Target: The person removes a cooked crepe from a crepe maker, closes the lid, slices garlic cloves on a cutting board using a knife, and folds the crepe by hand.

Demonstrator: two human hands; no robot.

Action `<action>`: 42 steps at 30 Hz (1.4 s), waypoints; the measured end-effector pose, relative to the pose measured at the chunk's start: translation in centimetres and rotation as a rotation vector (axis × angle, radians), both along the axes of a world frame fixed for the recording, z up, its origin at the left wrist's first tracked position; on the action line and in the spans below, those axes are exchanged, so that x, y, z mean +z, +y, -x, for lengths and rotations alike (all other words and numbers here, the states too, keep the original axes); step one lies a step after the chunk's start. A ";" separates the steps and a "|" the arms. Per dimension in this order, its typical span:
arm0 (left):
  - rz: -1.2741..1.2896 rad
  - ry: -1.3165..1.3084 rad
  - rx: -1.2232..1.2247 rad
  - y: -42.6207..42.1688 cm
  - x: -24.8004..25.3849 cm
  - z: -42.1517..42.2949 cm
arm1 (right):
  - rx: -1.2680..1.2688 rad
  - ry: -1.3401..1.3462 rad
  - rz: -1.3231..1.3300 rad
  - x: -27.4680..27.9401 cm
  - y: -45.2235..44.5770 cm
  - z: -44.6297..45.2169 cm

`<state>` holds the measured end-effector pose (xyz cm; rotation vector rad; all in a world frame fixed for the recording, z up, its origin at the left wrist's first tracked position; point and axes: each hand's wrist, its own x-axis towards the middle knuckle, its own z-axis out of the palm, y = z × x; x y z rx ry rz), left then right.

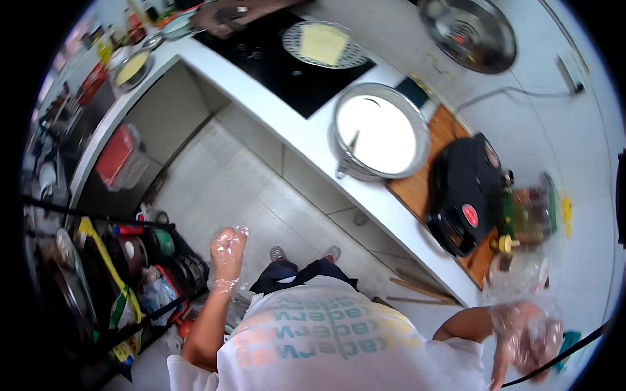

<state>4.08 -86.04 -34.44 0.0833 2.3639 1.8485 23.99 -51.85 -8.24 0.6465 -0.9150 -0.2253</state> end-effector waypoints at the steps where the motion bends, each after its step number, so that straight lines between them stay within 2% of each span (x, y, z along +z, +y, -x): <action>1: -0.008 -0.027 0.014 -0.8 0.0 0.5 | 0.049 0.030 -0.012 1.0 -0.2 1.5; 7: 0.120 0.014 0.069 -2.6 0.4 3.6 | 0.380 -0.248 0.155 5.7 1.8 4.7; 12: 0.187 0.093 0.097 -3.2 1.8 7.8 | 0.666 -0.221 0.135 9.8 0.9 10.0; 13: 0.172 0.116 0.110 -3.3 2.1 8.7 | 0.242 -0.390 0.094 10.2 3.0 9.1; 15: 0.133 0.155 0.122 -3.4 2.6 10.9 | 0.395 -1.015 -0.007 12.7 3.2 7.6; 16: 0.151 0.162 0.135 -3.5 2.6 12.0 | 0.468 -0.876 0.051 12.7 2.6 8.5; 17: 0.132 0.176 0.125 -3.5 2.3 13.4 | 0.509 -0.752 0.096 12.0 1.9 10.0; 20: 0.109 0.196 0.097 -4.2 1.4 17.7 | 0.546 -0.691 0.151 11.5 -1.7 14.5; 23: 0.108 0.296 0.035 -4.8 1.1 23.3 | 0.548 -0.723 0.194 11.2 -5.3 20.1; 28: -0.159 0.091 0.001 -7.5 0.9 31.9 | 0.596 -0.822 0.232 11.0 -11.5 31.8; 33: -0.168 0.082 -0.009 -10.4 -0.2 38.7 | 0.644 -0.972 0.347 9.8 -15.2 43.3; 38: -0.132 0.100 0.007 -10.6 0.6 45.3 | 0.554 -1.312 0.642 5.5 -16.4 54.9; 40: -0.162 0.109 -0.013 -9.8 0.5 48.1 | 0.432 -1.561 0.813 2.3 -16.5 59.8; 42: -0.129 0.148 0.001 -8.5 0.3 50.6 | 0.191 -1.900 0.912 -2.1 -16.5 65.3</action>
